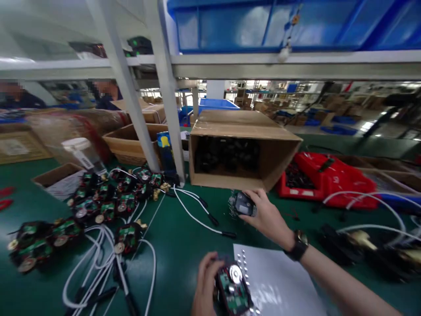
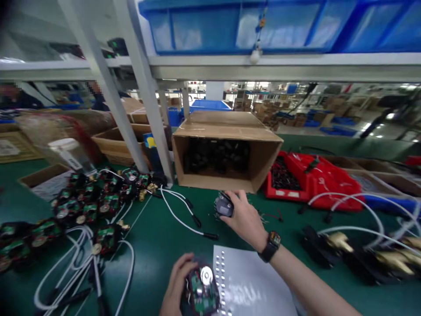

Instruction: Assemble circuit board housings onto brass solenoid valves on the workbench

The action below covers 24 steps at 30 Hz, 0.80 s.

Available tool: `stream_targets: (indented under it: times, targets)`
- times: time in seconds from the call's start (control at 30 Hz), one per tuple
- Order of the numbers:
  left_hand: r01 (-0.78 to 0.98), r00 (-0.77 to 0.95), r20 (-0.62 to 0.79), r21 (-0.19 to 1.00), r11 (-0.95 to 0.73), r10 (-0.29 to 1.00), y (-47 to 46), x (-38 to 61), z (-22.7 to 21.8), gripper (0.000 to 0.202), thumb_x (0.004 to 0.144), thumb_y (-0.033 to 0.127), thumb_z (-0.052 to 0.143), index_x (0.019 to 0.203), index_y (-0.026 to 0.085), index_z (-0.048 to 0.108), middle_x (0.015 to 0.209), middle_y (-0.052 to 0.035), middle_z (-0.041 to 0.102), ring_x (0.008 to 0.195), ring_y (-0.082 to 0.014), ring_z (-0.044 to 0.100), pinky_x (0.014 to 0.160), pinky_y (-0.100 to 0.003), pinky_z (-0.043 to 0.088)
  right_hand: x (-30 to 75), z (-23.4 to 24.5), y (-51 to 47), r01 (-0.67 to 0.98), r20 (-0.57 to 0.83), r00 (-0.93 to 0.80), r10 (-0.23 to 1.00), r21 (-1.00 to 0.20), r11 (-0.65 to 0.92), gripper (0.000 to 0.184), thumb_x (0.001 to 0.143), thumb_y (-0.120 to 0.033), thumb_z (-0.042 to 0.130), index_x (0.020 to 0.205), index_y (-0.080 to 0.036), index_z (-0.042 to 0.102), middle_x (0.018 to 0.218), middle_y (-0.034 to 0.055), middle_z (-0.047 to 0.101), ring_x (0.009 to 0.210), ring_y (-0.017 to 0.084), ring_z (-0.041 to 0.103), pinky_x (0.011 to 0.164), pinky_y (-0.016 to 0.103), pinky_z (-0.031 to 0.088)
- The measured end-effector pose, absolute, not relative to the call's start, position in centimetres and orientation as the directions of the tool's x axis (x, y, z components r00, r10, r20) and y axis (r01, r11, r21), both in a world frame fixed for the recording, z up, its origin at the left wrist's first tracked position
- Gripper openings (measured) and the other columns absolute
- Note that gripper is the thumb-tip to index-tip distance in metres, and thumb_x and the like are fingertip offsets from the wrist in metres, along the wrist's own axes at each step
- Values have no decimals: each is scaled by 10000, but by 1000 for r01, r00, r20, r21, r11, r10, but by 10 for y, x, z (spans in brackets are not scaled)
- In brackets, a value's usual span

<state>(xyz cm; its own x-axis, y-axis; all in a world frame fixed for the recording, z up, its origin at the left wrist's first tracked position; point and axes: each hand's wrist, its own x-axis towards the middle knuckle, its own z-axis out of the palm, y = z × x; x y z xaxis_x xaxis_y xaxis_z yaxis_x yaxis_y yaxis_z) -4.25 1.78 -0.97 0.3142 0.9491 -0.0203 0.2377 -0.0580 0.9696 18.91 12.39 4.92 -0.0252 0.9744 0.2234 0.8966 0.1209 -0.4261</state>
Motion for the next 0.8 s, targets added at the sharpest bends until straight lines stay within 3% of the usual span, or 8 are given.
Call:
stream_targets:
  times: [0.13, 0.23, 0.4, 0.5, 0.6, 0.67, 0.73, 0.8]
  targets:
    - [299, 312, -33, 952, -65, 949, 11, -41, -6, 761, 535, 427, 775, 1187, 192, 461, 1238, -133, 470, 1164, -318, 441, 1006, -471, 348, 197, 47, 36, 899, 29, -23, 999, -436, 34, 538, 719, -387, 615, 1205, -255, 425, 1164, 58, 435, 907, 216, 576, 776, 350, 503]
    - [249, 319, -107, 968, 26, 942, 8, -43, 4, 695, 587, 239, 754, 1190, 203, 410, 1198, -96, 505, 1100, -259, 495, 980, -425, 381, 199, 35, -23, 943, -144, 65, 987, -315, -108, 582, 773, -512, 522, 1269, -243, 378, 1112, 84, 460, 779, 230, 598, 665, 390, 517]
    - [126, 374, -86, 991, 41, 923, 1, -46, 2, 714, 599, 205, 762, 1194, 219, 366, 1241, -83, 470, 1121, -232, 483, 986, -380, 378, 206, 14, -74, 977, -287, 54, 956, -183, -110, 707, 794, -474, 522, 1393, -287, 195, 1085, 105, 460, 744, 260, 604, 619, 412, 504]
    - [101, 404, -68, 994, 29, 912, -3, -48, -4, 722, 607, 213, 767, 1202, 218, 358, 1256, -89, 452, 1140, -236, 470, 1008, -384, 354, 212, 13, -73, 974, -302, -33, 953, -222, -36, 618, 767, -327, 566, 1333, -285, 321, 1118, 97, 460, 757, 242, 597, 641, 390, 491]
    - [94, 404, -58, 995, 22, 913, -6, -49, -4, 727, 606, 206, 768, 1206, 202, 357, 1263, -105, 440, 1150, -249, 462, 1018, -398, 343, 211, 24, -64, 927, -196, 17, 980, -363, -89, 447, 712, -344, 613, 1128, -229, 495, 1127, 92, 480, 775, 237, 578, 665, 382, 470]
    - [93, 391, -56, 995, 21, 919, -9, -48, 0, 729, 625, 212, 755, 1223, 203, 339, 1266, -107, 439, 1150, -249, 461, 1001, -398, 362, 203, 35, -61, 758, -125, 124, 984, -628, -176, 427, 694, -432, 632, 1035, -206, 509, 1016, 79, 527, 751, 208, 554, 625, 327, 456]
    - [136, 367, -53, 991, 3, 929, -14, -45, 10, 723, 656, 239, 732, 1246, 215, 315, 1253, -101, 453, 1129, -243, 475, 962, -392, 397, 191, 44, -62, 324, -208, 189, 960, -910, -261, 468, 754, -534, 533, 1099, -225, 465, 843, 37, 537, 557, 120, 472, 463, 233, 377]
    - [265, 360, 0, 959, -102, 933, -19, -40, 23, 710, 672, 278, 717, 1256, 224, 317, 1228, -95, 468, 1106, -247, 479, 942, -402, 405, 176, 47, -63, -226, -370, 86, 925, -912, -343, 473, 814, -573, 398, 1172, -263, 409, 726, -9, 501, 394, 48, 256, 359, 175, 206]
